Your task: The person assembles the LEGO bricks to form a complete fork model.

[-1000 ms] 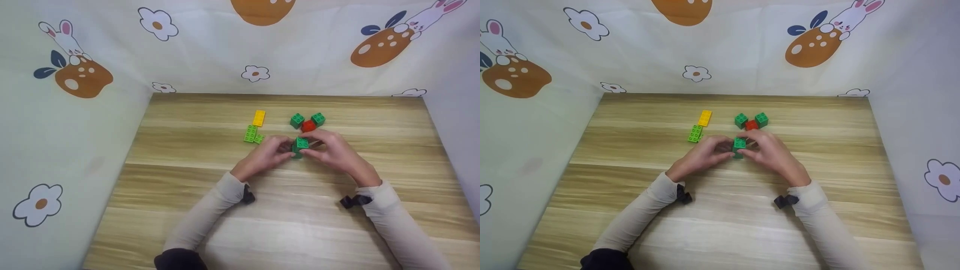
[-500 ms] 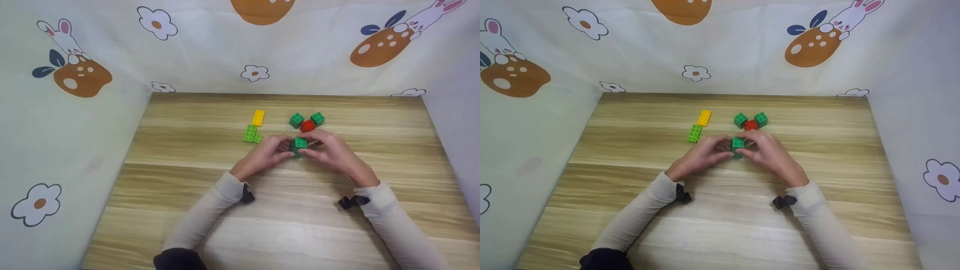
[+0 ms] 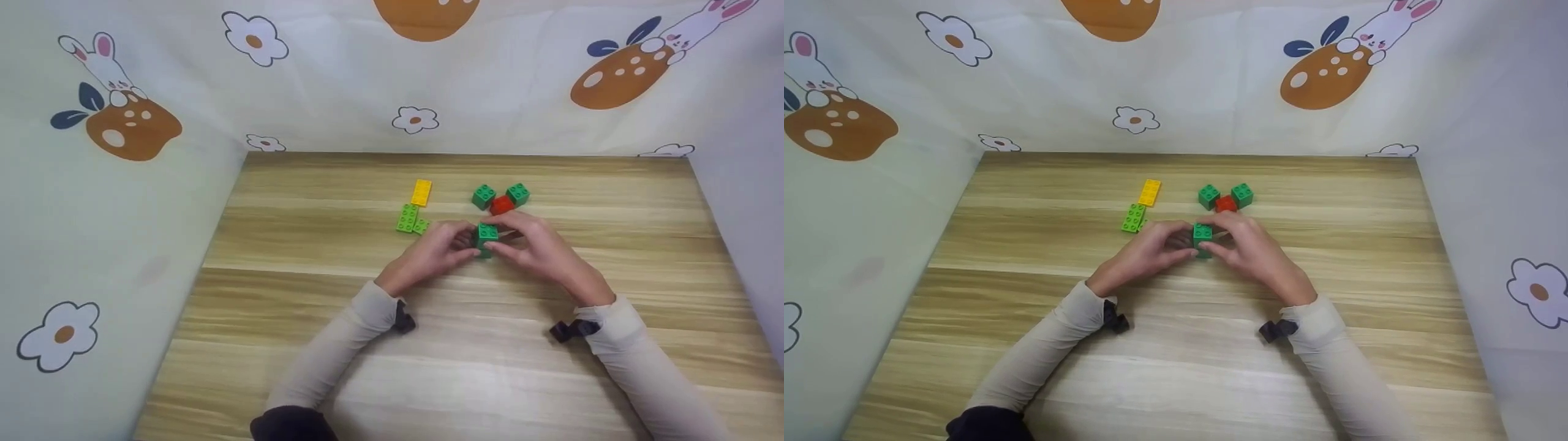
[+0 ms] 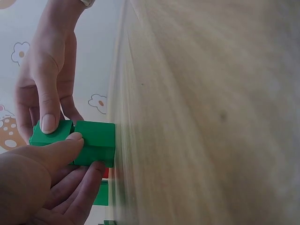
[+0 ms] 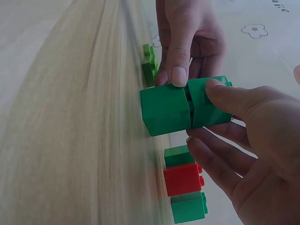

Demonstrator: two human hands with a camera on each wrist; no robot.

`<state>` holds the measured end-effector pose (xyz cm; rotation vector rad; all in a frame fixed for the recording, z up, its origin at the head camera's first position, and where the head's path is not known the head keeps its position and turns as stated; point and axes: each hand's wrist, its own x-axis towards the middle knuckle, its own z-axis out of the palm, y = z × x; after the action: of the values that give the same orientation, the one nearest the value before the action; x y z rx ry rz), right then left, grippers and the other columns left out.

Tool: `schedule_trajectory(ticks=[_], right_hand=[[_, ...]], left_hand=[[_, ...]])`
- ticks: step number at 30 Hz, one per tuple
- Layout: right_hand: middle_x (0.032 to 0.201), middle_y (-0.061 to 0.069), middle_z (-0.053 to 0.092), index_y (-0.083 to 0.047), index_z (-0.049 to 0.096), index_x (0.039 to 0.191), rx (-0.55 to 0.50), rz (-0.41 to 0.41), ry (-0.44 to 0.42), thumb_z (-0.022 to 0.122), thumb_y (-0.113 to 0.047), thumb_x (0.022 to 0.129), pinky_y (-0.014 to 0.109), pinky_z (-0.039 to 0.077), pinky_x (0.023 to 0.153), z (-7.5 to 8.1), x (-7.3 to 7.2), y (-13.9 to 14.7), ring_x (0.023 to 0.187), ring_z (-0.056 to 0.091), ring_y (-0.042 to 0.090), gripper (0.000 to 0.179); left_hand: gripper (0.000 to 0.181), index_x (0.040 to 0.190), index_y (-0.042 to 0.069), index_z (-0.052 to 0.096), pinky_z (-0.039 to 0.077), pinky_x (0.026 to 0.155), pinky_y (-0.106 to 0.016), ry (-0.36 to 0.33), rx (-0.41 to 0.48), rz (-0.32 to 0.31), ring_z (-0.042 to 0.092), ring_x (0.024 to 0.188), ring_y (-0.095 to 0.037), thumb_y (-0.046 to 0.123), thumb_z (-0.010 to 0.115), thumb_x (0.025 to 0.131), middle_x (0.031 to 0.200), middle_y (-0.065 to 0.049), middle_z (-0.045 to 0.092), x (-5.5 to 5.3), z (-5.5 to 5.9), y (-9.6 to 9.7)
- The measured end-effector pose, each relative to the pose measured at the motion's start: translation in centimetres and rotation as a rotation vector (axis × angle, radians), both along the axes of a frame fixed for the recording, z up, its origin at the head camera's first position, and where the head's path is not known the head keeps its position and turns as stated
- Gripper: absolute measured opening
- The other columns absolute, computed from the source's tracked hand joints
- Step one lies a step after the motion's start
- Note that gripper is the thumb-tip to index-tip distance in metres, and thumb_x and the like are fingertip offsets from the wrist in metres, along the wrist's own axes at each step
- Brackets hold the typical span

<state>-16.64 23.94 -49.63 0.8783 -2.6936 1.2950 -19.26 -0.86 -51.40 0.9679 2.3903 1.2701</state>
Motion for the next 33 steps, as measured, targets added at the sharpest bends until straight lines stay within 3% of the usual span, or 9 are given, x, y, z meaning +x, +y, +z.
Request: schedule_trajectory(ticks=[33], right_hand=[[0.130, 0.001, 0.076, -0.020, 0.074, 0.135, 0.003, 0.003, -0.007, 0.084, -0.021, 0.097, 0.043, 0.067, 0.095, -0.07, 0.23, 0.22, 0.112, 0.077, 0.022, 0.040]], left_hand=[[0.035, 0.131, 0.003, 0.071, 0.064, 0.094, -0.022, 0.051, 0.008, 0.010, 0.079, 0.107, -0.015, 0.018, 0.080, 0.100, 0.123, -0.010, 0.080, 0.16, -0.10, 0.13]])
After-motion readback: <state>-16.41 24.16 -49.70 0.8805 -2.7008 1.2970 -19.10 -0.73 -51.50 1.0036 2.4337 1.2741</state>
